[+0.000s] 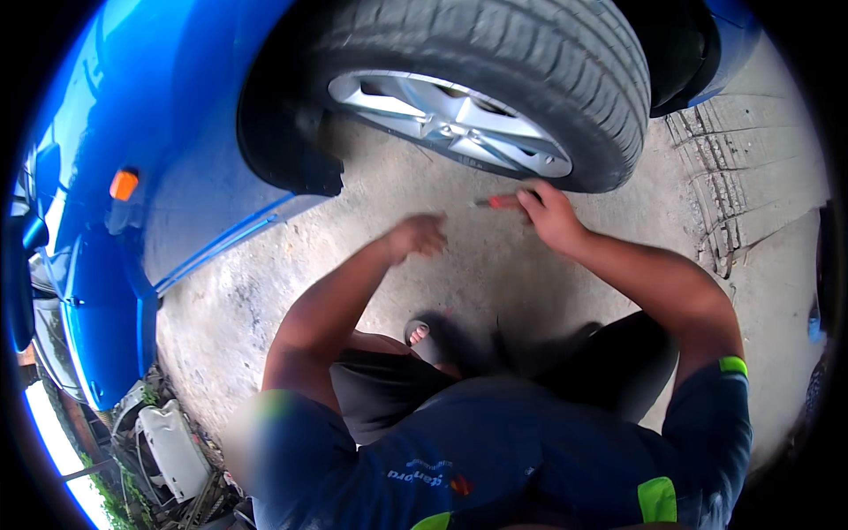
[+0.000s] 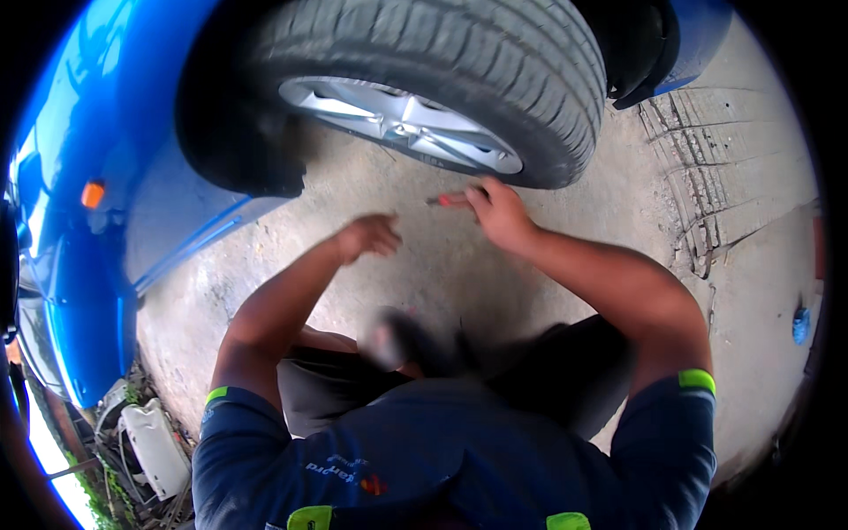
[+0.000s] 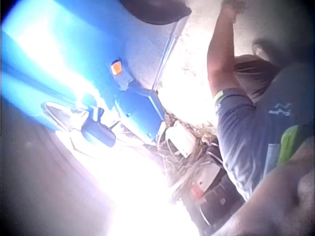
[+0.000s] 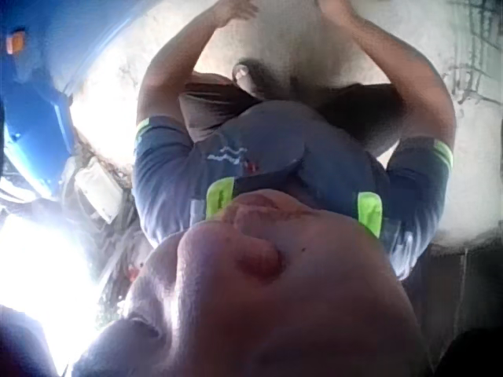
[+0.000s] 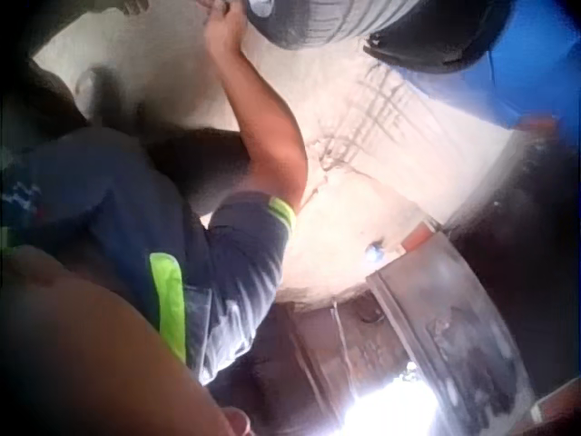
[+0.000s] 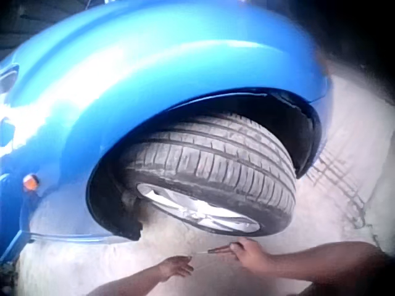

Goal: The person works on a blue car with the hood open, focusing on the front wheel area. They use a screwdriver to adjust or remove parts near the wheel well and tire, then walk around the vehicle while another person works nearby.

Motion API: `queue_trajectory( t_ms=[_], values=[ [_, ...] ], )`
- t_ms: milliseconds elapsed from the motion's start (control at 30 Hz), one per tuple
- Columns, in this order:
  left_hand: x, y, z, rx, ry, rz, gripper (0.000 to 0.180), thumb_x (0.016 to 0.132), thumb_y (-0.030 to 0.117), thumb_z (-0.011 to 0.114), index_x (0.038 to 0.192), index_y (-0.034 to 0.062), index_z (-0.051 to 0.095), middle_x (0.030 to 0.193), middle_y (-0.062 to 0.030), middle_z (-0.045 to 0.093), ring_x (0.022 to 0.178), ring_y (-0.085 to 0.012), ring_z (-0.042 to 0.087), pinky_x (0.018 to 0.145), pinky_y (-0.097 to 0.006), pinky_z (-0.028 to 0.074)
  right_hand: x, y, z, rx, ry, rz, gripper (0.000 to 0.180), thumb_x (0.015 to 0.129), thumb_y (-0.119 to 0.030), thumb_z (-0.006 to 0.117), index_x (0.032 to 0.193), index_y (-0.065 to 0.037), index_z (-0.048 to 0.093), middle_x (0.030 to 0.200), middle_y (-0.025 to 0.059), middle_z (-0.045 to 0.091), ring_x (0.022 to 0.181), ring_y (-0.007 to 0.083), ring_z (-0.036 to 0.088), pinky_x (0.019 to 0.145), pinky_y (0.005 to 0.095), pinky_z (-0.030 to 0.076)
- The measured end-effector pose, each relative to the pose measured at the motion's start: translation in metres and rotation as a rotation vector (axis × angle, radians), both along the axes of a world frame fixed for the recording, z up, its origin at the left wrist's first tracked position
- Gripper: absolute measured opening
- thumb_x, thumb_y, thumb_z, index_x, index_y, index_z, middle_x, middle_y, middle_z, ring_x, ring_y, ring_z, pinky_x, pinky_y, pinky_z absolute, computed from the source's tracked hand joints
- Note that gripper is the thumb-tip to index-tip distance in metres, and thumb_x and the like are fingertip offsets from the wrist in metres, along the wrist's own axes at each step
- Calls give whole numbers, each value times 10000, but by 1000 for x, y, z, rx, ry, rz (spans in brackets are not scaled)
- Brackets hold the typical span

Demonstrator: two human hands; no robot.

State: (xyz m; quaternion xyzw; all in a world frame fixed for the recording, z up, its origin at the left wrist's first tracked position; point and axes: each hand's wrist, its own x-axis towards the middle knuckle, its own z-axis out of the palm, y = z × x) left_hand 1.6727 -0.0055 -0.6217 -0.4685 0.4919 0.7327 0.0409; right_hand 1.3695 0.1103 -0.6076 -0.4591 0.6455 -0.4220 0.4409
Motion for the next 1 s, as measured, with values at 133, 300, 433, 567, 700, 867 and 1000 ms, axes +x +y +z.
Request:
queue_trajectory(
  t_ms=[133,300,433,567,700,867,1000],
  values=[
    [-9,-57,5,-84,111,685,391,1034,314,471,1266,-1,494,1109,-198,654,900,-287,662,815,-374,556,68,-79,11,-56,56,6,255,974,-266,550,1029,-31,631,757,142,641,711,287,641,665,406,483],
    [11,-107,-23,-10,358,1033,371,1061,255,383,1293,-24,458,1106,-192,649,874,-301,677,763,-379,597,126,-153,-15,11,-28,-121,265,974,-233,568,1096,-6,630,868,154,664,755,263,644,689,383,510],
    [13,-132,-40,47,494,1120,346,1051,270,414,1242,-11,478,1114,-187,653,883,-296,673,744,-381,590,139,-187,-43,27,-7,-218,261,994,-180,565,1132,38,607,866,111,636,672,168,600,619,319,538],
    [33,-141,-65,42,493,1164,321,1036,310,473,1168,20,515,1011,-150,659,818,-270,652,760,-395,574,158,-189,-30,87,-120,-164,267,990,-169,572,1156,39,603,886,108,642,703,176,618,669,319,558],
    [29,-149,-72,60,502,1116,290,1044,298,464,1099,24,542,927,-132,644,786,-260,639,778,-415,569,151,-196,-30,81,-106,-207,260,993,-169,571,1153,34,601,897,110,648,730,177,622,698,325,563],
    [23,-147,-70,59,581,1170,255,1058,237,426,1074,6,532,925,-144,640,788,-269,644,769,-421,578,152,-201,-36,36,-188,-265,242,991,-166,577,1114,41,599,905,110,652,740,174,619,702,320,562],
    [28,-150,-66,28,535,1161,259,1062,228,412,1075,-7,520,920,-148,634,795,-281,650,773,-426,587,159,-204,-42,-8,-214,-289,246,986,-164,585,1121,42,596,913,113,651,734,171,617,691,313,558]
  ],
)
